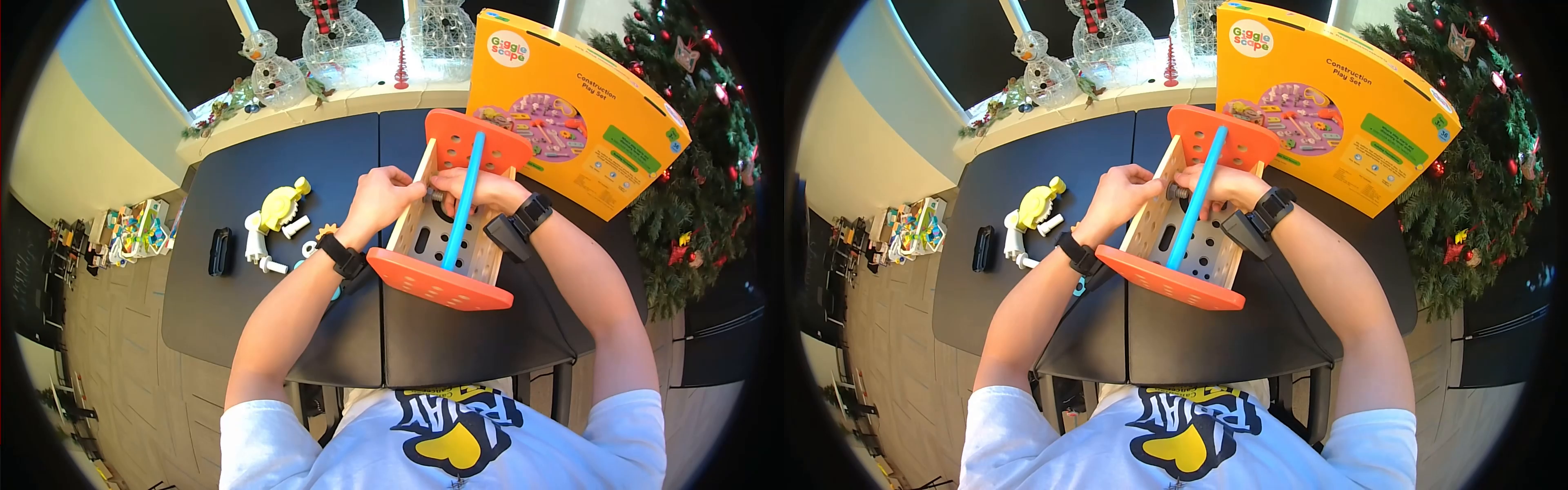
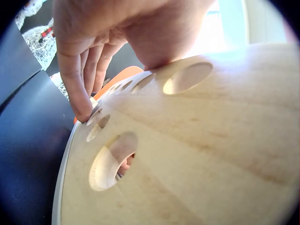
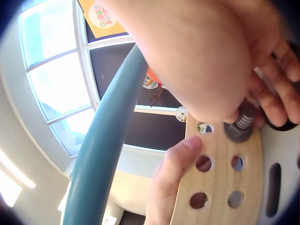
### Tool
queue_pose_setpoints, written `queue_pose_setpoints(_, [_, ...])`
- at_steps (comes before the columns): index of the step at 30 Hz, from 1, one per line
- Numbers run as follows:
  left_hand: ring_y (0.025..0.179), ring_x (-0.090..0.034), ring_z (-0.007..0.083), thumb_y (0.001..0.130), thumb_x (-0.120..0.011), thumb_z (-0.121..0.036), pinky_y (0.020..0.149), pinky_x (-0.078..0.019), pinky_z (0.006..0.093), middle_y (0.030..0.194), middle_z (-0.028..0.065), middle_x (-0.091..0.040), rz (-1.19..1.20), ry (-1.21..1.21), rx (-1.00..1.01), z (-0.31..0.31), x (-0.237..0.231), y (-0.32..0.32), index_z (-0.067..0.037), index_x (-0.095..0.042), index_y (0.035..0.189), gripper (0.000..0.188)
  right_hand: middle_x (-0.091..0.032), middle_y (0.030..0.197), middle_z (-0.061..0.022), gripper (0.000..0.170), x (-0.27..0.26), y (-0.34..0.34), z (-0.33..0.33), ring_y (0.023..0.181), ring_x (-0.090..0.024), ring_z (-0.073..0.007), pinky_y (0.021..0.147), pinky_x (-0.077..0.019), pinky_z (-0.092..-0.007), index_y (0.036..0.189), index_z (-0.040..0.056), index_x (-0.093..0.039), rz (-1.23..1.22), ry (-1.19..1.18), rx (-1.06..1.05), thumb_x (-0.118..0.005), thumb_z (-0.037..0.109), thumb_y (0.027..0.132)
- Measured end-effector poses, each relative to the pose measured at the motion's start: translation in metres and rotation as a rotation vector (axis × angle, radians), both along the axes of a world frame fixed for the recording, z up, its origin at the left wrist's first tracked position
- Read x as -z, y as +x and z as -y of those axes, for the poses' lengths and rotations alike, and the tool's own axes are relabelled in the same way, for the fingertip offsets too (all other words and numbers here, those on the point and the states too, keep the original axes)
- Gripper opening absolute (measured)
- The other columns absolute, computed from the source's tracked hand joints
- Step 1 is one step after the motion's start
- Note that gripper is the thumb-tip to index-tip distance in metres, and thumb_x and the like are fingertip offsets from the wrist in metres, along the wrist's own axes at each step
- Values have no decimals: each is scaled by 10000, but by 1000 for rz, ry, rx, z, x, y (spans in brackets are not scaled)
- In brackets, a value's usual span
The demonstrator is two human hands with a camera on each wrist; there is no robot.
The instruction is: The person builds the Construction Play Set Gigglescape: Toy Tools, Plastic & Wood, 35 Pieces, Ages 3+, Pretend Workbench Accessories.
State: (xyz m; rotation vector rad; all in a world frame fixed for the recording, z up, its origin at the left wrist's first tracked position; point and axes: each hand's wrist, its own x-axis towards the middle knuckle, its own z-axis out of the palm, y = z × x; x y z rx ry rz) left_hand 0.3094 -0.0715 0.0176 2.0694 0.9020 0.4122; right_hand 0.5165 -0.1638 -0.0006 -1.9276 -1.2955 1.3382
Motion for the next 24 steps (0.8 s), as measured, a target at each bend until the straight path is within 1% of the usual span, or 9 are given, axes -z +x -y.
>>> queue_pose_setpoints(3, [947, -772, 310, 781, -778, -404, 901, -589, 384, 982, 221, -783, 29, 1, -10, 2, -3, -1, 61, -770, 1029, 527, -700, 720, -29, 447, -16, -14, 10, 571, -655, -114, 498, -460, -268, 1072, 62, -655, 94, 98, -5, -534, 492, 1064])
queue_pose_setpoints(6, [943, -758, 266, 829, -762, -376, 888, -576, 367, 996, 197, -783, -4, 5, 4, 1, -3, 0, 66, -755, 1082, 509, -698, 707, -37, 463, 4, -5, 6, 566, -653, -125, 492, -463, -272, 1051, 52, -669, 191, 183, -113, -582, 506, 1044])
queue_pose_setpoints(9, [945, -758, 267, 827, -762, -382, 889, -576, 366, 994, 199, -783, -8, 3, -9, 3, -5, 0, 68, -754, 1083, 518, -692, 688, -45, 486, 0, -1, 2, 580, -667, -138, 495, -480, -281, 1024, 38, -685, 184, 110, -195, -544, 501, 1059])
queue_pose_setpoints(12, [945, -758, 267, 826, -764, -390, 890, -576, 366, 991, 200, -783, 1, 2, -1, 1, -3, 0, 68, -754, 1084, 526, -683, 667, -47, 505, -1, -1, 1, 576, -666, -137, 493, -486, -284, 986, 26, -701, 117, 51, -178, -505, 484, 1072])
queue_pose_setpoints(15, [945, -759, 266, 828, -765, -394, 889, -576, 365, 990, 200, -784, -5, 2, -1, 1, -2, 0, 67, -754, 1088, 530, -690, 685, -50, 507, -1, 2, -6, 570, -667, -140, 487, -487, -281, 1066, 13, -677, 79, -58, -119, -482, 481, 1074])
queue_pose_setpoints(18, [935, -775, 304, 774, -774, -402, 894, -592, 378, 968, 217, -785, 31, -1, -20, 0, 0, 0, 62, -770, 1027, 528, -697, 703, -60, 505, -14, -13, 6, 572, -672, -140, 484, -483, -275, 1147, 2, -632, 17, 14, 15, -523, 487, 1058])
queue_pose_setpoints(21, [932, -775, 306, 768, -775, -401, 891, -592, 378, 968, 216, -786, 31, -8, -19, 0, 0, 0, 60, -770, 1028, 529, -654, 713, -36, 401, -9, -13, 9, 591, -611, -125, 539, -467, -266, 1130, 31, -592, 132, 116, -85, -587, 427, 1062])
queue_pose_setpoints(24, [943, -760, 262, 830, -772, -390, 885, -577, 364, 990, 195, -786, 4, -15, -1, 1, -2, -1, 72, -753, 1083, 527, -709, 726, -67, 472, -4, -8, 6, 588, -677, -137, 490, -475, -267, 1157, 16, -617, 166, 146, -130, -578, 472, 1042])
